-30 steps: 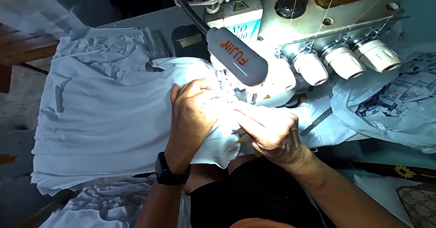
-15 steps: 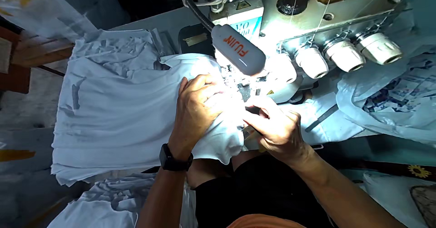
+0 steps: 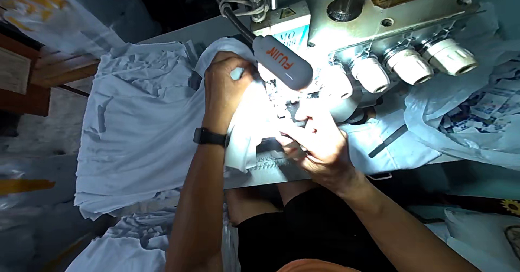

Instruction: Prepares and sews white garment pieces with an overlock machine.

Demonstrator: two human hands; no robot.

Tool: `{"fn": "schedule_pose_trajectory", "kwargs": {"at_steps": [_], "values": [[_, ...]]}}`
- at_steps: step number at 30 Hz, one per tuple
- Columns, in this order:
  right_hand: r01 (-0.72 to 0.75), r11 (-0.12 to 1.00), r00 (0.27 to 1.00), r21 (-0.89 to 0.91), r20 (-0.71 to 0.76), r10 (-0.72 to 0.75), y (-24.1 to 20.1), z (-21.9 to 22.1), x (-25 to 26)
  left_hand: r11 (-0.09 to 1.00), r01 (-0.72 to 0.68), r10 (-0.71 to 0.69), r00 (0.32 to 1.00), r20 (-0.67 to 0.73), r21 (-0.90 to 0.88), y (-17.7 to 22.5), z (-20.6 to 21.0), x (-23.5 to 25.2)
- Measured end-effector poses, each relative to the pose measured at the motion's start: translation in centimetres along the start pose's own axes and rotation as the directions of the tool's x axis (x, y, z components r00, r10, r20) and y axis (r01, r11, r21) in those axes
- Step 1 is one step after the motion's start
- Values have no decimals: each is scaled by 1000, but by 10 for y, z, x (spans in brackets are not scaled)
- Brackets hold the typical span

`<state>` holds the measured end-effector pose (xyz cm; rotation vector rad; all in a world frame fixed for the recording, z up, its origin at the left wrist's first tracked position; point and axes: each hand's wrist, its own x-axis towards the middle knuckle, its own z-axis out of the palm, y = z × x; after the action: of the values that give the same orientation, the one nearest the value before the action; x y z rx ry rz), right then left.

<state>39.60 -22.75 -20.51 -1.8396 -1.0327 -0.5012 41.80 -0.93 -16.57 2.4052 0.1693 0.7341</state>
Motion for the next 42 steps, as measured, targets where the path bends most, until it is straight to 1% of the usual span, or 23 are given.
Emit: {"fn": "schedule_pose_trajectory", "kwargs": {"at_steps": [3,5,6,8,9,11,13,15,17,18,19,21,23,24,26,28,30,31,33,35,38,40,42], "values": [[28,995,1000,93,-5,-28,-1,-14,-8,980,192,-188,980,-71,55,16,-8,-11],[-6,997,1000,73,24,4,3,-25,-15,967,237,-232,971,-60,98,29,-18,-45],[-52,998,998,34,45,50,6,-31,-18,968,223,-220,975,-40,114,38,-24,-69],[-164,983,979,-86,108,172,8,-37,-18,957,263,-258,964,-58,119,53,-30,-104],[-198,968,964,-151,150,221,6,-38,-16,951,290,-283,957,-69,109,56,-33,-112],[-221,947,940,-234,208,271,0,-38,-7,948,309,-307,951,-27,83,54,-49,-114],[-233,947,934,-223,221,282,-9,-34,1,963,266,-267,964,19,44,40,-62,-101],[-242,950,933,-198,223,284,-17,-28,8,978,210,-210,977,40,0,11,-62,-76],[-201,952,947,-232,202,250,-22,-23,12,986,167,-164,977,138,-13,-15,-57,-57],[-182,948,953,-261,191,235,-25,-21,14,987,156,-149,971,189,-23,-20,-56,-53],[-168,942,958,-290,179,226,-27,-19,16,990,139,-131,969,211,-24,-19,-58,-51],[-159,927,959,-340,172,227,-32,-15,21,995,94,-84,980,183,-45,-6,-70,-52],[-157,919,953,-362,188,237,-36,-11,27,982,50,-15,983,183,-183,10,-84,-57],[-160,919,949,-361,200,244,-39,-8,30,978,20,21,982,190,-209,17,-90,-62],[-154,916,947,-371,208,244,-45,-2,34,987,-35,70,972,225,-155,31,-99,-70],[-133,912,964,-388,165,211,-46,5,36,993,-71,96,951,293,-94,37,-102,-73],[-138,935,968,-327,154,197,-42,5,38,991,-99,123,935,332,-89,38,-101,-74],[-168,957,964,-238,165,210,-38,2,39,989,-110,136,932,336,-98,39,-102,-76],[-275,961,943,-32,188,276,-34,-6,41,984,-130,163,931,328,-120,41,-106,-81],[-411,905,896,108,232,379,-36,-14,42,980,-158,190,929,318,-125,42,-107,-83],[-581,790,787,194,380,486,-42,-16,48,975,-199,221,923,316,-100,43,-105,-84],[-609,767,762,199,416,497,-43,-8,54,968,-232,251,917,311,-96,44,-103,-85],[-613,752,758,240,446,476,-41,0,59,969,-234,247,918,310,-80,48,-100,-86]]}}
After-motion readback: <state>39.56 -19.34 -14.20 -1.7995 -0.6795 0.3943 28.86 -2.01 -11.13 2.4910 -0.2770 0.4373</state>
